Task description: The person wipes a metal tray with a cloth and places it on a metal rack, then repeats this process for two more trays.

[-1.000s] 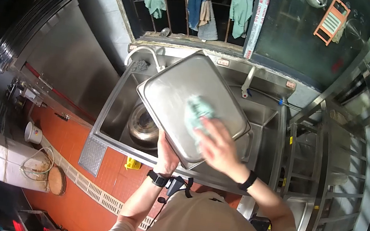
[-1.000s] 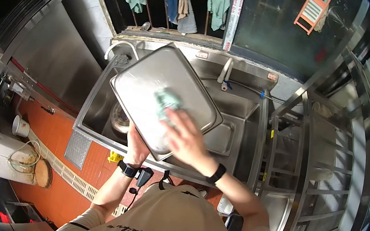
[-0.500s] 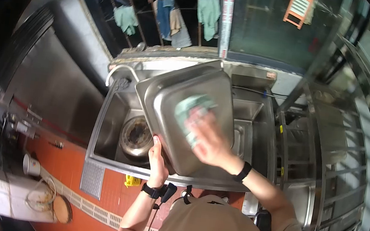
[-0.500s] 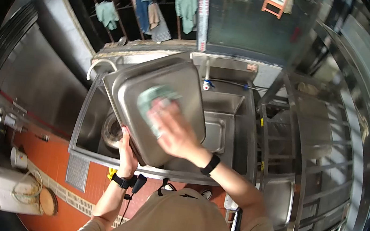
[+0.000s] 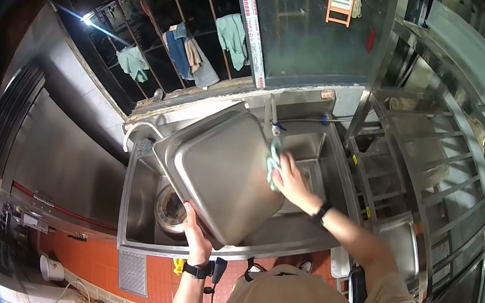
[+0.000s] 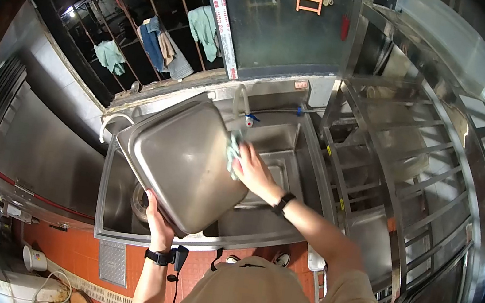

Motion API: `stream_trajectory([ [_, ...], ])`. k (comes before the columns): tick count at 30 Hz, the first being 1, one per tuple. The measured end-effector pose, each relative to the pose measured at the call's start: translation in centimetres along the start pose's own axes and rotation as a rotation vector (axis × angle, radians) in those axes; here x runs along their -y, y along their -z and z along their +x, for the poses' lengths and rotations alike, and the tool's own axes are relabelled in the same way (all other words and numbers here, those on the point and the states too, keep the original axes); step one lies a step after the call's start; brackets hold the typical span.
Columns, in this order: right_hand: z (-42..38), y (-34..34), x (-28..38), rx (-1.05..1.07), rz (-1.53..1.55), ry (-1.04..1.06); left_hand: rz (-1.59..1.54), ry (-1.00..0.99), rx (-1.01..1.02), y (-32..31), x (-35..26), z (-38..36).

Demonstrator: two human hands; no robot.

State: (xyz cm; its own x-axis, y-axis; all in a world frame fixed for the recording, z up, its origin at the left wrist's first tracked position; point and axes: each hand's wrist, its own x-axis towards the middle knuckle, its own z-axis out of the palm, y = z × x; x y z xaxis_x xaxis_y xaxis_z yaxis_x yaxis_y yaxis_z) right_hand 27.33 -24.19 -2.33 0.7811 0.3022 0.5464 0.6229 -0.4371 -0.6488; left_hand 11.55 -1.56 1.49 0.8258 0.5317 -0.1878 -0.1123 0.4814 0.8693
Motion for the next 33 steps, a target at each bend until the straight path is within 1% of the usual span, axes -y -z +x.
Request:
stream_trajectory([
  [1,-2.1,-0.7,-2.5,0.098,-0.052,-0.002,0.039,0.02,-0.096,1.1,0.5,1.0],
  [2,-4.0,-1.0,-4.5,0.199,-0.103,-0.005,0.101,0.001,-0.027,1.5,-0.5,1.1],
  [4,-6.8,-0.4,-6.1,0.282,0.03,-0.371,0.215,-0.069,0.101,5.0,-0.6,3.1],
  [5,-8.7,-0.7,-8.8,0.268,0.083,-0.453,0.281,-0.171,0.252,4.0,-2.3,2.3],
  [6,-9.8,-0.5,-10.1,0.252,0.136,-0.538,0.351,-0.203,0.274,2.8,-3.6,1.3],
  [7,-11.2,-0.1,-11.4,0.25,0.135,-0.546,0.438,-0.179,0.328,2.8,-3.9,0.9],
  [8,-12.0,1.0,-10.7,0.225,0.391,-0.707,0.524,-0.152,0.385,3.0,-3.9,0.7],
  [9,-12.8,1.9,-10.1,0.19,0.649,-0.861,0.776,-0.097,0.426,4.3,-3.6,0.9],
  [10,-13.3,2.7,-9.4,0.181,0.646,-0.873,0.756,-0.095,0.506,4.6,-2.4,0.8],
  [12,-12.9,5.1,-5.4,0.097,0.823,-0.795,1.109,-0.164,0.635,4.2,-1.5,0.0],
  [13,-13.3,5.9,-4.2,0.12,0.924,-0.86,1.214,-0.449,0.76,3.4,-1.0,-0.1],
  [14,-14.1,5.8,-4.0,0.103,0.92,-0.876,1.263,-0.482,0.818,2.7,-0.7,-0.7],
  [16,-15.1,5.6,-2.6,-0.034,0.953,-0.93,1.293,-0.626,0.991,2.7,1.2,-0.5],
  [17,-15.3,6.3,-1.2,-0.031,1.021,-1.071,1.336,-0.688,1.02,2.6,2.1,-0.5],
  [18,-15.6,7.1,0.3,-0.062,1.016,-1.085,1.326,-0.682,1.053,2.4,2.7,-0.4],
  [20,-16.8,8.3,2.0,-0.078,1.184,-1.318,1.321,-0.701,1.123,1.7,3.9,-0.2],
  [21,-18.4,8.1,1.7,-0.071,1.098,-1.33,1.3,-0.686,1.177,1.4,4.6,0.0],
  [22,-19.7,8.4,2.3,-0.123,1.092,-1.345,1.277,-0.682,1.228,1.0,5.1,0.1],
  [24,-21.9,9.2,4.2,-0.002,0.694,-1.16,1.292,-0.773,1.366,-0.1,6.2,0.3],
  [26,-20.6,12.3,10.0,0.107,0.551,-1.291,1.315,-0.763,1.512,-1.2,7.1,0.4],
  [27,-22.0,12.6,10.7,0.037,0.539,-1.343,1.306,-0.768,1.604,-2.0,7.5,0.0],
  [29,-24.2,12.8,11.3,0.007,0.665,-1.451,1.283,-0.776,1.73,-3.4,8.0,-1.0],
  [30,-25.9,12.1,10.9,-0.028,0.672,-1.466,1.287,-0.835,1.793,-4.0,8.1,-1.6],
  [31,-28.4,11.0,10.3,-0.149,0.664,-1.449,1.295,-0.897,1.85,-4.5,7.9,-2.1],
  [32,-30.2,10.5,10.0,-0.264,0.653,-1.427,1.288,-0.899,1.876,-5.5,7.5,-2.8],
  [33,-31.5,11.1,10.2,-0.299,0.631,-1.489,1.2,-0.81,1.951,-6.8,7.0,-3.6],
])
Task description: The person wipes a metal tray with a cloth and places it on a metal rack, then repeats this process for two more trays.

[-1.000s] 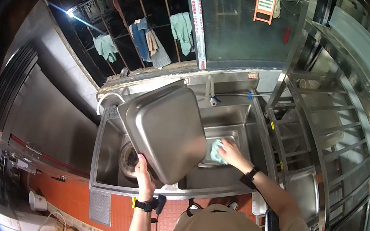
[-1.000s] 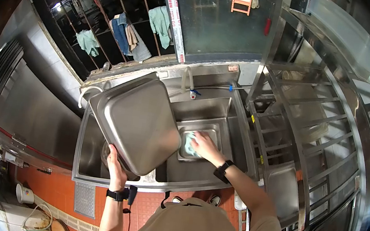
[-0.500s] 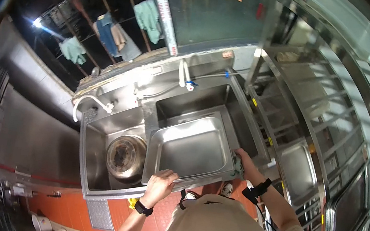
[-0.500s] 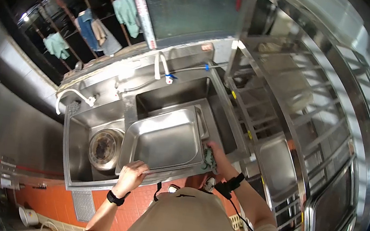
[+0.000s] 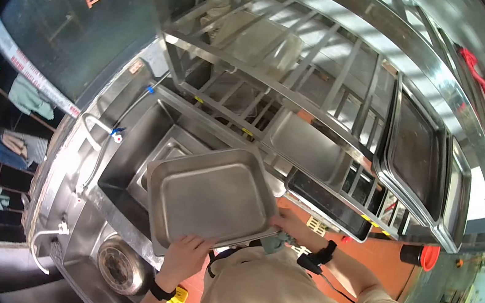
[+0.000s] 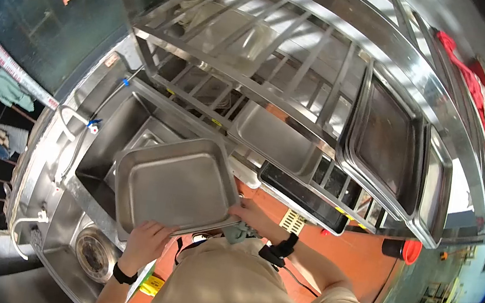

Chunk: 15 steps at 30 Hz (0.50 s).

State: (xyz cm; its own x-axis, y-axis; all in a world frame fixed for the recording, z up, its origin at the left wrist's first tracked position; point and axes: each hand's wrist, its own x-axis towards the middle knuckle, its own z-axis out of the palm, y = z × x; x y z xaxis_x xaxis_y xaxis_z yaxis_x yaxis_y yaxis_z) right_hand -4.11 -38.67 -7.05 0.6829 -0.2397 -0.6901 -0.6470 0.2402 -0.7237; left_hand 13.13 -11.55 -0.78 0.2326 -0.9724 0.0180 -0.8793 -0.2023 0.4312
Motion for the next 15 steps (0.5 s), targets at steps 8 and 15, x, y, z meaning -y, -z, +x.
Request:
stream_trajectory([
  [8,-3.5,6.8,-2.3,-0.271,0.285,0.211,-0.246,0.24,-0.492,1.2,2.6,8.5],
  [15,-5.5,9.8,-3.8,-0.426,0.344,0.317,-0.872,0.442,-0.37,-7.9,5.9,16.7],
])
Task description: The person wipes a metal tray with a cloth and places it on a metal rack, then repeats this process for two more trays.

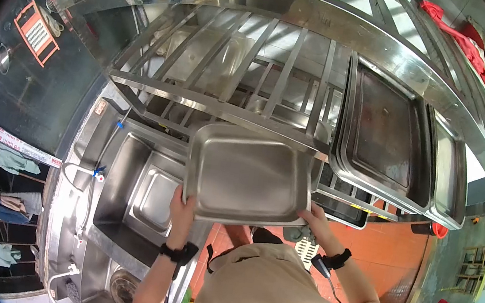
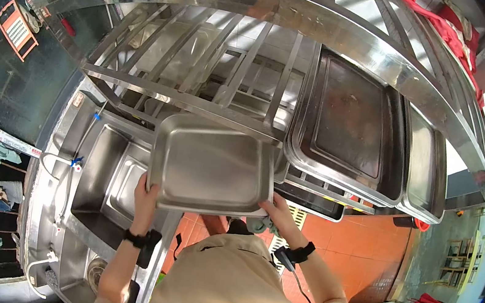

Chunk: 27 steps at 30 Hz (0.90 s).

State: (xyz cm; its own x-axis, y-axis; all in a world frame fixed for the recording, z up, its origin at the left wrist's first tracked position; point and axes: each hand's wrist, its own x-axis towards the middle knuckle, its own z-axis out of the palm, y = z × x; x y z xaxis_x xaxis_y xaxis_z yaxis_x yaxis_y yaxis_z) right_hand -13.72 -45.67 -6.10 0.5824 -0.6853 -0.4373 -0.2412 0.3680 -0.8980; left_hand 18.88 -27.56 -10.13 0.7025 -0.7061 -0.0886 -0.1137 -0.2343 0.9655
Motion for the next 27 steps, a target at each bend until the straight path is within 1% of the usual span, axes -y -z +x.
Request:
stream_trajectory([
  [2,0.1,1.0,0.1,-0.098,-0.161,0.08,-0.02,-0.027,0.001,-2.2,-0.8,2.6],
  [3,0.1,1.5,0.5,-0.092,-0.165,0.074,-0.04,-0.056,0.003,-3.5,-1.4,4.4],
  [5,0.1,2.4,2.2,-0.235,-0.521,0.067,-0.046,-0.225,-0.023,-6.2,-1.4,7.8],
  [6,0.3,2.9,2.7,-0.303,-0.701,0.07,0.018,-0.213,-0.004,-7.3,-3.1,8.9],
  [7,0.7,3.7,2.5,-0.317,-0.757,0.145,0.081,-0.201,0.016,-8.2,-4.8,9.7],
  [8,1.1,4.8,2.3,-0.294,-0.832,0.154,0.074,-0.24,0.023,-9.3,-4.2,10.9],
  [9,1.8,5.8,2.1,-0.256,-0.776,0.151,0.067,-0.281,0.031,-10.4,-3.3,12.1],
  [10,2.3,6.3,2.5,-0.218,-0.721,0.148,0.063,-0.279,0.019,-11.2,-3.5,13.1],
  [12,2.7,6.8,3.9,-0.201,-0.749,0.132,0.149,-0.206,0.073,-12.5,-3.3,14.3],
  [13,2.9,6.7,4.5,-0.193,-0.768,0.115,0.148,-0.2,0.064,-12.8,-2.9,14.6],
  [14,3.6,7.3,3.7,-0.186,-0.77,0.118,0.138,-0.216,0.066,-13.2,-2.5,14.9],
  [16,5.6,8.7,1.7,-0.199,-0.796,0.23,0.124,-0.23,0.064,-13.5,-1.4,16.0],
  [17,6.3,9.1,1.2,-0.199,-0.801,0.294,0.249,-0.309,0.043,-13.6,-0.8,16.5],
  [18,6.9,9.2,1.0,-0.189,-0.809,0.295,0.374,-0.385,0.02,-13.6,-0.4,16.8],
  [20,7.7,9.1,0.3,-0.273,-0.919,0.433,0.384,-0.402,-0.032,-14.0,0.4,17.1],
  [22,8.1,8.8,0.4,-0.253,-0.903,0.398,0.394,-0.419,-0.079,-14.2,1.2,17.3],
  [24,8.5,8.3,0.3,-0.258,-1.058,0.295,0.386,-0.451,-0.038,-14.2,2.1,17.6],
  [25,8.2,7.8,0.6,-0.25,-1.065,0.293,0.383,-0.443,-0.042,-14.3,2.6,17.6],
  [27,7.3,6.6,1.2,-0.348,-1.14,0.12,0.317,-0.392,0.035,-14.3,3.0,17.6],
])
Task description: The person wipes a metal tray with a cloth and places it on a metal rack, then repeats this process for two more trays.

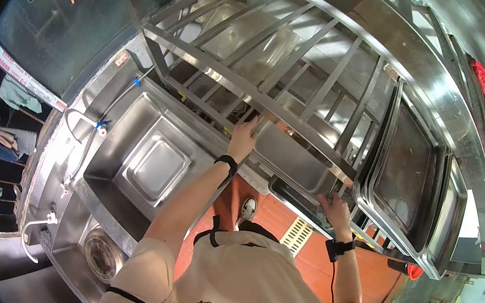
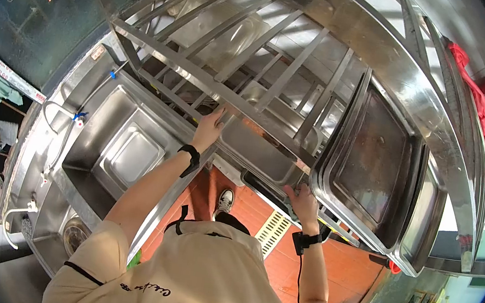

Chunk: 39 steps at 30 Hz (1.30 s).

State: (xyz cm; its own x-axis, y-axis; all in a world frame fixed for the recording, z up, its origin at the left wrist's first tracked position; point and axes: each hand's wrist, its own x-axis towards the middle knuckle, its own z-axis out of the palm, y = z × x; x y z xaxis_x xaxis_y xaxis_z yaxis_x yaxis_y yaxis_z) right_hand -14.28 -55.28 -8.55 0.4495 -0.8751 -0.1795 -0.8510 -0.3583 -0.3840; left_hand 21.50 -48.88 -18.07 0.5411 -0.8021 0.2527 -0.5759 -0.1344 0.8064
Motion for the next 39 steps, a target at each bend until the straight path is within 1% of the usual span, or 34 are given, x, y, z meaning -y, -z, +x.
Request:
stream_trajectory([
  [1,-0.2,-0.2,-0.3,0.004,-0.006,0.003,-0.004,0.006,-0.003,0.1,-0.1,0.0],
  [3,-1.1,-0.4,-0.9,-0.079,-0.173,-0.1,0.042,0.142,0.107,0.2,0.1,-0.4],
  [4,-2.6,0.1,-0.8,-0.057,-0.146,-0.105,0.029,0.157,0.096,0.5,0.7,-1.6],
  [5,-3.6,0.3,-0.4,-0.052,-0.156,-0.094,-0.129,0.2,-0.033,0.7,1.1,-2.3],
  [6,-4.3,0.1,0.3,0.001,0.077,-0.011,-0.283,0.24,-0.17,1.3,1.6,-3.0],
  [7,-5.0,-0.4,1.3,0.062,0.311,0.074,-0.28,0.251,-0.191,2.4,2.1,-4.4],
  [8,-5.5,-1.6,2.6,0.076,0.339,0.076,-0.211,0.367,-0.143,4.0,2.6,-6.7],
  [9,-5.7,-3.0,4.2,0.157,0.523,0.098,-0.14,0.487,-0.1,5.7,3.3,-9.3],
  [11,-5.8,-5.7,8.4,0.425,0.81,-0.033,-0.207,0.393,-0.113,7.0,8.2,-16.3],
  [12,-5.7,-7.7,10.4,0.465,0.93,-0.016,-0.296,0.56,-0.022,8.2,9.1,-19.6],
  [13,-5.6,-9.4,12.7,0.526,0.915,0.013,-0.395,0.727,0.062,9.2,9.6,-22.3],
  [14,-5.5,-11.1,15.1,0.607,1.075,-0.041,-0.617,0.755,0.053,11.2,8.0,-24.3],
  [15,-5.6,-12.6,17.3,0.683,1.229,-0.112,-0.845,0.764,0.042,13.7,4.7,-25.5],
  [16,-5.4,-14.7,19.5,0.789,1.348,-0.144,-0.845,0.788,-0.005,15.6,2.2,-25.9],
  [17,-5.9,-15.1,22.9,0.888,1.359,-0.251,-0.814,0.784,-0.012,17.2,-0.2,-26.0],
  [18,-6.3,-16.7,25.2,0.98,1.386,-0.235,-0.787,0.779,-0.011,17.8,-1.2,-26.3],
  [19,-6.5,-18.3,27.2,1.068,1.414,-0.218,-0.793,0.795,-0.033,17.8,-1.0,-26.8],
  [21,-6.6,-23.3,29.9,1.128,1.394,-0.22,-0.675,0.606,-0.249,17.9,-0.2,-27.5],
  [22,-6.8,-25.7,30.7,1.167,1.39,-0.214,-0.512,0.55,-0.361,16.6,2.2,-28.5],
  [23,-7.1,-27.4,31.9,1.177,1.369,-0.228,-0.523,0.567,-0.372,16.2,3.9,-29.2],
  [25,-8.0,-30.2,34.5,1.055,1.32,-0.165,-0.353,0.683,-0.547,16.4,6.9,-29.8],
  [26,-8.6,-31.3,35.5,1.066,1.303,-0.169,-0.36,0.696,-0.558,16.3,8.0,-29.9],
  [28,-9.3,-33.2,37.4,0.733,0.873,-0.045,-0.149,0.78,-0.63,16.7,9.8,-30.1],
  [29,-8.6,-34.2,38.0,0.75,0.859,-0.045,-0.149,0.797,-0.641,16.9,10.8,-30.2],
  [31,-6.0,-37.4,38.1,0.912,0.607,-0.052,-0.216,0.851,-0.493,18.1,12.3,-30.2],
  [32,-4.3,-39.1,38.2,0.931,0.602,-0.053,-0.208,0.868,-0.499,18.4,13.2,-29.9],
  [34,0.3,-43.5,38.2,0.809,0.244,0.374,-0.96,0.933,-0.747,17.8,16.1,-29.5],
  [35,2.5,-45.4,38.1,0.821,0.251,0.367,-0.949,0.945,-0.746,17.6,18.8,-30.0],
  [37,6.7,-48.3,37.5,0.702,0.049,0.519,-0.433,1.221,-0.777,17.1,25.1,-32.2],
  [38,8.8,-49.4,37.4,0.705,0.05,0.505,-0.163,1.307,-0.766,17.5,27.1,-32.9],
  [39,10.6,-50.4,37.2,0.632,-0.06,0.502,0.109,1.376,-0.746,17.9,29.1,-33.8],
])
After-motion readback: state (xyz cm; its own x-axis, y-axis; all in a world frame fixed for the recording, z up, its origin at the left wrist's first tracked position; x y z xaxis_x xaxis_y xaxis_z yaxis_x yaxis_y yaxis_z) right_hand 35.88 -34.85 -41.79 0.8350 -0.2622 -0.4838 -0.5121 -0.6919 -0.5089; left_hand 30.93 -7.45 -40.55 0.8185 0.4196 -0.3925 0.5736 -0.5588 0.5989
